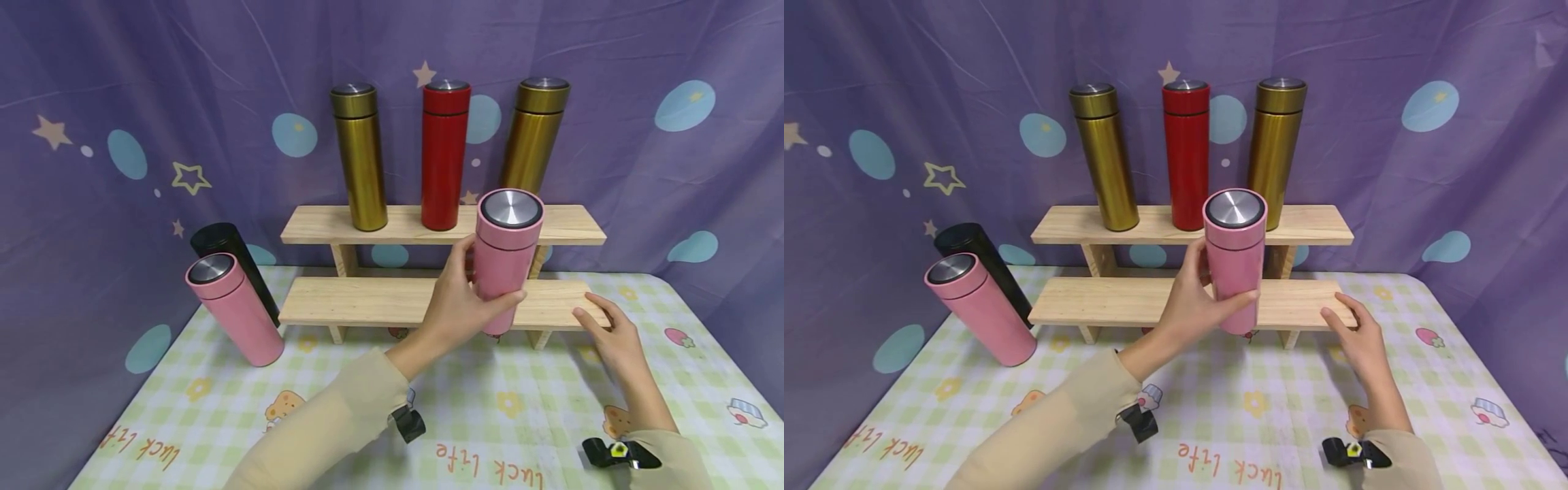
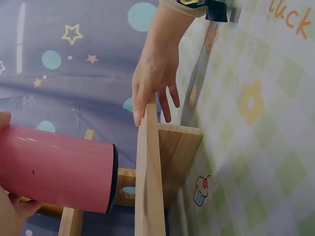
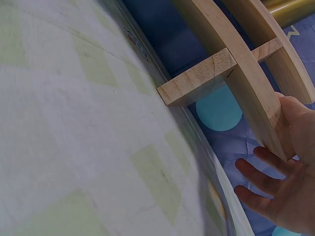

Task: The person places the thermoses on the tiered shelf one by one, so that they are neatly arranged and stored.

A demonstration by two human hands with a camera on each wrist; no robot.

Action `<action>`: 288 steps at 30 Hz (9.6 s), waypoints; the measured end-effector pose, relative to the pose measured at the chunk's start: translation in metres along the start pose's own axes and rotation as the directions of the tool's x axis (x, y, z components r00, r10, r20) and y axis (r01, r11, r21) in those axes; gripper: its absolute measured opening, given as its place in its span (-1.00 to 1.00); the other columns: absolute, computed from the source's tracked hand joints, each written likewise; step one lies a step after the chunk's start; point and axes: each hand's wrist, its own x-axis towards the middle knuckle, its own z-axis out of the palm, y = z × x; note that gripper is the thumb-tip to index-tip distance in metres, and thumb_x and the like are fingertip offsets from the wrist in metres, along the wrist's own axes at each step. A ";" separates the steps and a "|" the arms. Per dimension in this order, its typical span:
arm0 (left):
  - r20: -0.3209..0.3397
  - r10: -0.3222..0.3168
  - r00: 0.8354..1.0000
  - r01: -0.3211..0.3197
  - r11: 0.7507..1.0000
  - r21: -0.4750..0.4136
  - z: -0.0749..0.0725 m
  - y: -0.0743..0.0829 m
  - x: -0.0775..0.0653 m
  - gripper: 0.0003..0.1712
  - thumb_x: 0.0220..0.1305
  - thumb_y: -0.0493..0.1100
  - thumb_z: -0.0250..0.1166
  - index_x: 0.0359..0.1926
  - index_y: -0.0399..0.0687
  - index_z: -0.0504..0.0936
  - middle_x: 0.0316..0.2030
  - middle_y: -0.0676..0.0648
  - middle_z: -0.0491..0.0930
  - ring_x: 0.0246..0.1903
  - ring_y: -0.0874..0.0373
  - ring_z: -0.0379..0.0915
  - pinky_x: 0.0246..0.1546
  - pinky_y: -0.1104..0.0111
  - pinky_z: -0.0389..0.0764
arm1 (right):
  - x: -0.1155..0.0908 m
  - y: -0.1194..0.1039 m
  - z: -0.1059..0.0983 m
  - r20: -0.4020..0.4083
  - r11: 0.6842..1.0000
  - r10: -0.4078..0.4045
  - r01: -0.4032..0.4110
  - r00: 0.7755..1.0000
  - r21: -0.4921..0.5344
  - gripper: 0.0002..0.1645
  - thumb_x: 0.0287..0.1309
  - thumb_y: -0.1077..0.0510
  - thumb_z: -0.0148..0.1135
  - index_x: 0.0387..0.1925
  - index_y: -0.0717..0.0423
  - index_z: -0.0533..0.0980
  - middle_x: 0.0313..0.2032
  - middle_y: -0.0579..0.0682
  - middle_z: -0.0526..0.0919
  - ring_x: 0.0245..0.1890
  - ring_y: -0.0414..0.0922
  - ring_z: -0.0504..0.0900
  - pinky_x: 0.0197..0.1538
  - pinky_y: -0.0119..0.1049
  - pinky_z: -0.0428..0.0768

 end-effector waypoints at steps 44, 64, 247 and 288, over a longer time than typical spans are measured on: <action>0.001 -0.060 0.998 0.059 0.987 0.150 0.061 -0.029 0.046 0.04 -0.03 0.09 0.59 0.39 0.09 0.19 0.11 0.08 0.49 -0.01 0.33 0.48 -0.03 0.45 0.50 | 0.000 0.002 -0.001 -0.006 0.999 -0.028 0.028 1.000 -0.021 -0.10 0.37 -0.28 0.07 0.52 0.11 0.11 0.42 0.35 0.18 0.15 0.24 0.42 -0.23 -0.54 0.38; -0.032 -0.095 0.995 0.099 0.982 0.162 0.069 -0.035 0.045 0.05 0.01 0.13 0.56 0.42 0.08 0.17 0.14 0.06 0.46 0.02 0.29 0.46 0.02 0.42 0.50 | 0.001 0.001 0.000 -0.002 0.999 -0.021 0.021 1.000 -0.030 -0.10 0.36 -0.29 0.07 0.52 0.08 0.11 0.43 0.34 0.16 0.04 0.09 0.48 -0.28 -0.55 0.42; -0.402 -0.159 0.902 0.340 0.836 0.432 -0.276 -0.055 -0.202 -0.49 0.30 -0.33 0.33 0.26 -0.14 0.48 0.09 0.16 0.53 0.04 0.43 0.41 -0.04 0.66 0.37 | 0.001 0.003 -0.005 0.029 0.999 -0.051 0.051 0.998 0.009 -0.09 0.36 -0.28 0.09 0.52 0.10 0.11 0.49 0.32 -0.03 -0.27 -0.58 0.39 -0.27 -0.63 0.49; -0.488 -0.340 0.804 0.489 0.845 0.216 -0.287 -0.100 -0.158 -0.08 0.29 -0.17 0.37 0.50 -0.12 0.03 0.33 -0.13 0.22 0.14 0.23 0.26 0.05 0.51 0.39 | 0.000 0.004 -0.005 0.030 0.998 -0.060 0.060 0.998 0.008 -0.11 0.37 -0.26 0.08 0.52 0.11 0.11 0.49 0.33 -0.04 -0.22 -0.50 0.39 -0.26 -0.64 0.50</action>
